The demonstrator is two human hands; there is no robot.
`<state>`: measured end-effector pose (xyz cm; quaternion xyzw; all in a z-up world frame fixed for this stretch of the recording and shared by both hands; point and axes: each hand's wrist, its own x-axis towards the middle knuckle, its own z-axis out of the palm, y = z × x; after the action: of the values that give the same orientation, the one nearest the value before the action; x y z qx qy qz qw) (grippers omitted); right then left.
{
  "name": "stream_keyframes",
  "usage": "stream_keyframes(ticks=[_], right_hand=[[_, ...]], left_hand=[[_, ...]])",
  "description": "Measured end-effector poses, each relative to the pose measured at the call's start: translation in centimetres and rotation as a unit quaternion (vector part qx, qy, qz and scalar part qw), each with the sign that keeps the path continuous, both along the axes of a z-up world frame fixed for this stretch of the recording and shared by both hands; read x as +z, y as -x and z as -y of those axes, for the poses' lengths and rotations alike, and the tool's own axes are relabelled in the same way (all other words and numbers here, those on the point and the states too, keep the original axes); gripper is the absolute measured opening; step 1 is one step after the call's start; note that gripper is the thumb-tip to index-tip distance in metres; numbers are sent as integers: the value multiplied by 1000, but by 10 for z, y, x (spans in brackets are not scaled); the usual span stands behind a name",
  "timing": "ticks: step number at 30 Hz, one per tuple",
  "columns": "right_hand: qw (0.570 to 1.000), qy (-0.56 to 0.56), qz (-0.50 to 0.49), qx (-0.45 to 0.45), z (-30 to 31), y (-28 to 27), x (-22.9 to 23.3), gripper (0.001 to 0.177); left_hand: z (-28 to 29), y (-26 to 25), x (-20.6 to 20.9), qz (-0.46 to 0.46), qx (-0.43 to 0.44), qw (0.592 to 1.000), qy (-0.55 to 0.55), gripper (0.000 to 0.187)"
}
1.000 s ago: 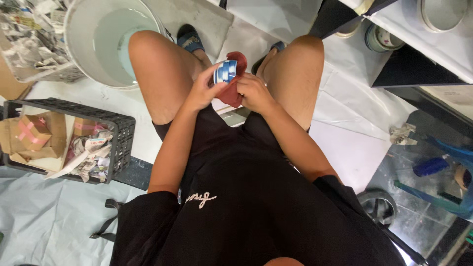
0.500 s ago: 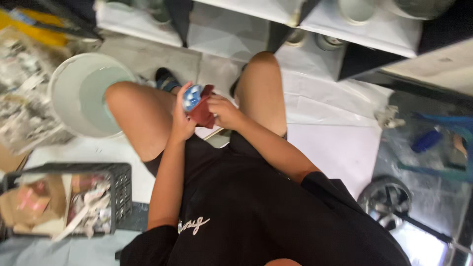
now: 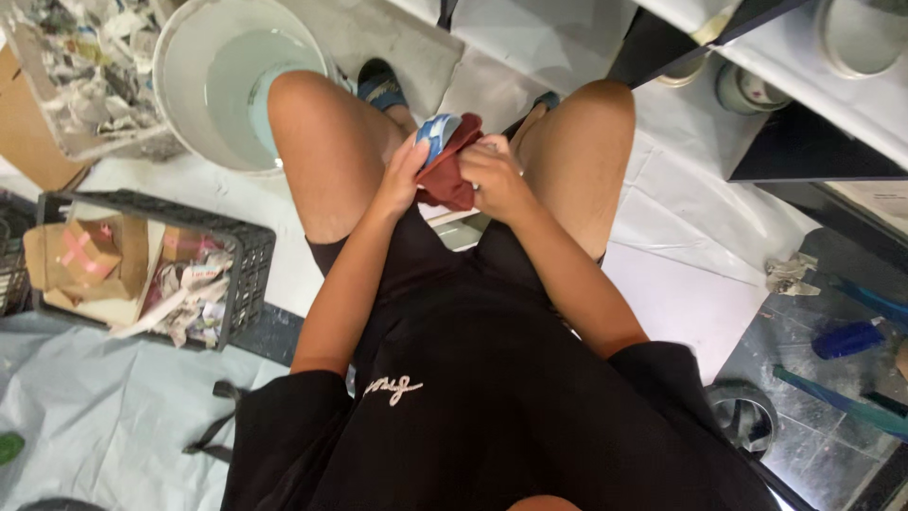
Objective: The person sits on the floor and wipes several ceramic cups and a glass with a red cloth. They handle each item one at a time, wiping the exterior and interior surfaces, then place them on a nearby shelf.
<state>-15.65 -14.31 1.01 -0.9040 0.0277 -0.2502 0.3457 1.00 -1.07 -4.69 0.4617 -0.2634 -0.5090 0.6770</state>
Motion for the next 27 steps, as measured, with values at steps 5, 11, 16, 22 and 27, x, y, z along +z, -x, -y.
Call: stream_keyframes(ticks=[5,11,16,22,27], right_hand=[[999,-28,30,-6,-3,-2,7,21],[995,-96,26,-23,-9,-2,18,31],[980,-172,34,-93,-15,-4,14,49],[984,-157,33,-74,-14,-4,2,38],[965,-259,-3,-34,-12,-1,-17,36]], left_hand=[[-2,2,31,11,-7,1000,22,63],[-1,5,53,74,7,994,75,76],[-2,11,69,90,37,995,37,96],[-1,13,56,110,39,987,107,83],[8,2,12,-135,24,988,71,84]])
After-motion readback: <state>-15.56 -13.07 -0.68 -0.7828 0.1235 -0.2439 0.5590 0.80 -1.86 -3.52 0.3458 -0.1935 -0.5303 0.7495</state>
